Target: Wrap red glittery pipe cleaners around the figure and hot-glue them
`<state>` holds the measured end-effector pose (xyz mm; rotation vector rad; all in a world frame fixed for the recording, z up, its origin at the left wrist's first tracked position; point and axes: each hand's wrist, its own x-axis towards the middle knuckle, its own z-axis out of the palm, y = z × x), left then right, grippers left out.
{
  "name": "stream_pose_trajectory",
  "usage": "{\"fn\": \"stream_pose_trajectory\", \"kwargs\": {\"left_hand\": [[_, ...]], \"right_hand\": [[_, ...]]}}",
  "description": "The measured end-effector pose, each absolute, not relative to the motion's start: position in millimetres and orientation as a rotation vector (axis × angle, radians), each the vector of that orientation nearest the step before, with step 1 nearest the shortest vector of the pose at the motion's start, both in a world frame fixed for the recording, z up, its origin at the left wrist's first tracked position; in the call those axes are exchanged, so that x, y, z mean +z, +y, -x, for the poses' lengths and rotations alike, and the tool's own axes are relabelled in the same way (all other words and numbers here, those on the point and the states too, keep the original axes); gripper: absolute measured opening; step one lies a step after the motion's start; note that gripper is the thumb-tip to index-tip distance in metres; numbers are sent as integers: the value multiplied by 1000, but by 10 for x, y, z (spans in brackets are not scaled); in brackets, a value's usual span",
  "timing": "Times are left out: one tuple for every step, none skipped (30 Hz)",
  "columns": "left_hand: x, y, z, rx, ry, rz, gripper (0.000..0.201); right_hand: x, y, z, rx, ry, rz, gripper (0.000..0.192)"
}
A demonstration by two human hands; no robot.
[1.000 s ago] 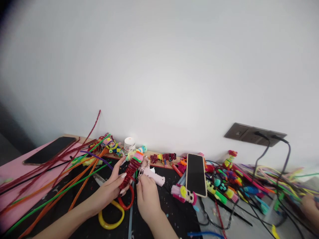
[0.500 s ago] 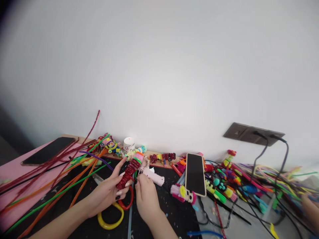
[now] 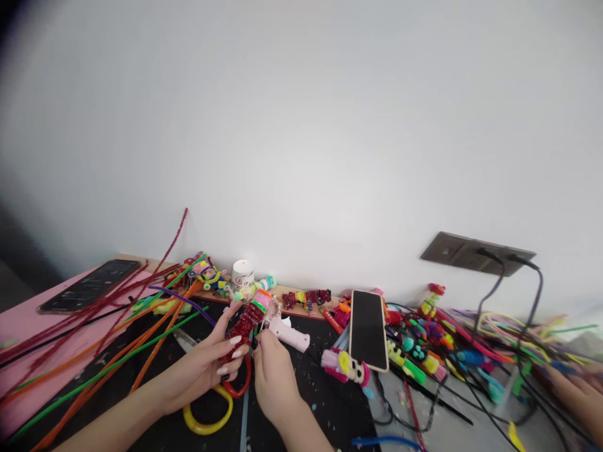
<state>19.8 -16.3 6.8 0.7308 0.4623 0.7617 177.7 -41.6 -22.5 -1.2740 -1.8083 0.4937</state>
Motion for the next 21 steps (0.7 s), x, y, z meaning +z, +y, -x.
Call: {"fn": "stream_pose_trajectory", "kwargs": {"left_hand": [[76, -168, -198, 762, 464, -739, 77], [87, -172, -198, 763, 468, -746, 80], [99, -176, -198, 763, 476, -751, 83], [111, -179, -197, 761, 490, -755, 86], [120, -181, -196, 757, 506, -760, 89], [127, -182, -196, 752, 521, -764, 91], [131, -181, -194, 749, 532, -767, 92], [132, -179, -193, 750, 533, -770, 92], [129, -176, -192, 753, 523, -772, 92], [124, -173, -191, 758, 510, -773, 92], [116, -169, -189, 761, 496, -772, 92], [106, -165, -188, 763, 486, -770, 92], [94, -161, -188, 765, 479, -770, 92], [79, -156, -187, 768, 473, -770, 92], [63, -153, -188, 773, 468, -771, 91], [46, -149, -189, 781, 461, -771, 90], [30, -145, -190, 787, 455, -769, 88], [14, -142, -193, 793, 453, -765, 87], [1, -138, -196, 799, 453, -757, 86], [-10, -135, -199, 805, 455, -746, 86], [-18, -132, -203, 811, 458, -734, 85]], "right_hand": [[-229, -414, -1776, 547, -1792, 1274, 18], [-232, -411, -1774, 579, -1785, 1286, 18], [-233, -410, -1772, 598, -1777, 1291, 18], [-233, -409, -1770, 606, -1765, 1289, 18], [-231, -408, -1769, 610, -1756, 1285, 18], [-228, -409, -1768, 612, -1750, 1281, 18], [-225, -410, -1769, 610, -1746, 1277, 18], [-222, -412, -1770, 604, -1742, 1276, 18], [-220, -415, -1772, 595, -1740, 1276, 17], [-219, -418, -1775, 582, -1738, 1278, 17], [-219, -421, -1777, 567, -1735, 1278, 17], [-219, -425, -1778, 554, -1732, 1275, 17], [-219, -428, -1779, 547, -1728, 1271, 17], [-218, -430, -1779, 542, -1725, 1267, 18], [-216, -432, -1779, 541, -1722, 1260, 18], [-213, -432, -1778, 542, -1722, 1255, 19], [-210, -431, -1777, 543, -1725, 1252, 19], [-208, -428, -1777, 540, -1728, 1253, 19], [-207, -424, -1777, 535, -1732, 1257, 19], [-207, -420, -1778, 531, -1737, 1264, 18], [-209, -415, -1779, 525, -1741, 1274, 18]]}}
